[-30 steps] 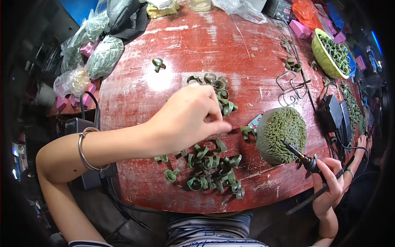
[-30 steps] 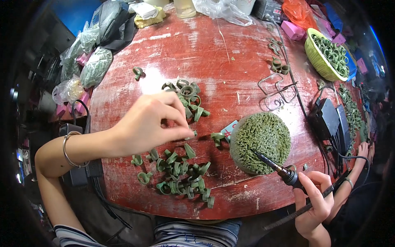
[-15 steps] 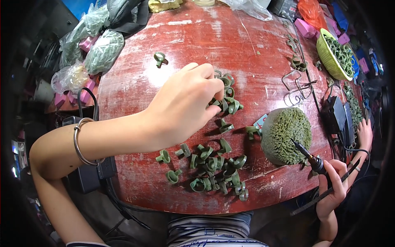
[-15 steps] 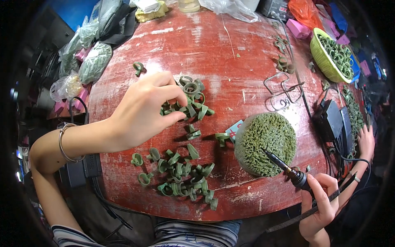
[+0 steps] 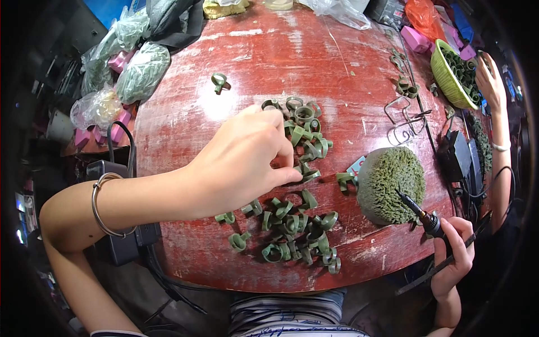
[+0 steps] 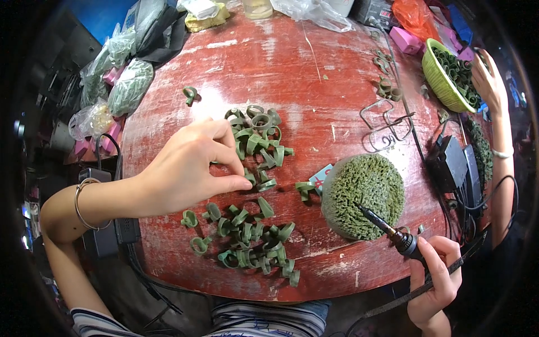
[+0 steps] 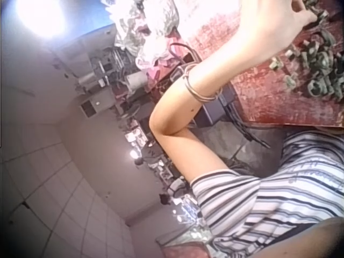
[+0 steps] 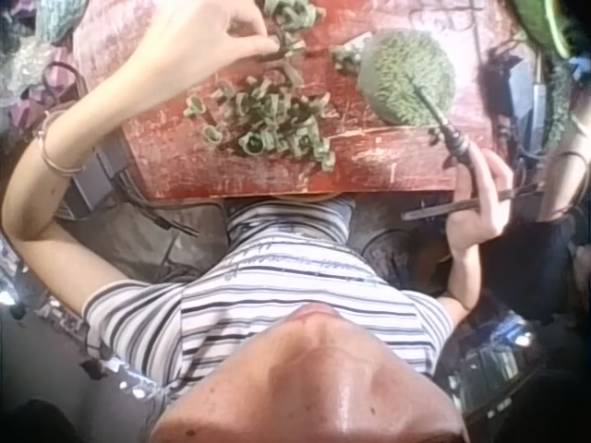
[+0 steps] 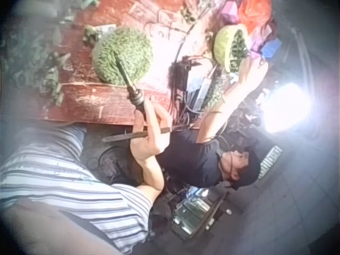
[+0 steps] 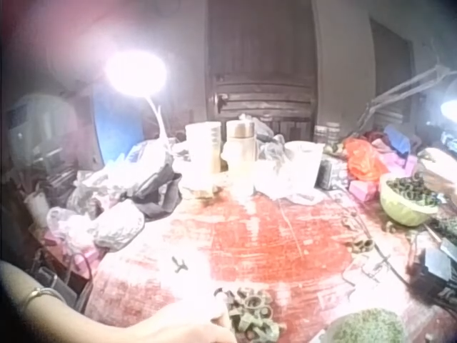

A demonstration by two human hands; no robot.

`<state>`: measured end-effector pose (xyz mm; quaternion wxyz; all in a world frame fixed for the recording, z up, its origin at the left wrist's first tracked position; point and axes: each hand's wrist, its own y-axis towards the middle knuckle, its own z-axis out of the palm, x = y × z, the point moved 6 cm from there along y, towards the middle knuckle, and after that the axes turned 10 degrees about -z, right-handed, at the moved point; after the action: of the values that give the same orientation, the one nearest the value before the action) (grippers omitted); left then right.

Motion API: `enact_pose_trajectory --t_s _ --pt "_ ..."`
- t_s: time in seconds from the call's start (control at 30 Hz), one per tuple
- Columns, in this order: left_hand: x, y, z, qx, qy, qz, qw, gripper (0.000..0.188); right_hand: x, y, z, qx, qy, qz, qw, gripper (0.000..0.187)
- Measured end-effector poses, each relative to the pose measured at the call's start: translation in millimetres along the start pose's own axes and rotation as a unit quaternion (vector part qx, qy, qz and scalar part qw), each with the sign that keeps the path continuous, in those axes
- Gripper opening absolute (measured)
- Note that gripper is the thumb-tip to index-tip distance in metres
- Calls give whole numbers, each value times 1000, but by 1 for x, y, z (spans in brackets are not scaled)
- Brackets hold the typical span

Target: Using a heated tool to fuse small green leaf-shaped components into a spherical decorative object.

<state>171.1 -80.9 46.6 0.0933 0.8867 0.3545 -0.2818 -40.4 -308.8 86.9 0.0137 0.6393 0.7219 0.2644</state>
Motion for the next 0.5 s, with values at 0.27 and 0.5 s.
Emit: enact_pose_trajectory --t_s 0.27,0.5 --pt "12 1 -16 -50 -47 -47 997 9 4 1 6 16 1 -8 1000 27" --pt "32 1 -24 -70 -23 -79 994 8 3 2 10 8 -27 -4 1000 28"
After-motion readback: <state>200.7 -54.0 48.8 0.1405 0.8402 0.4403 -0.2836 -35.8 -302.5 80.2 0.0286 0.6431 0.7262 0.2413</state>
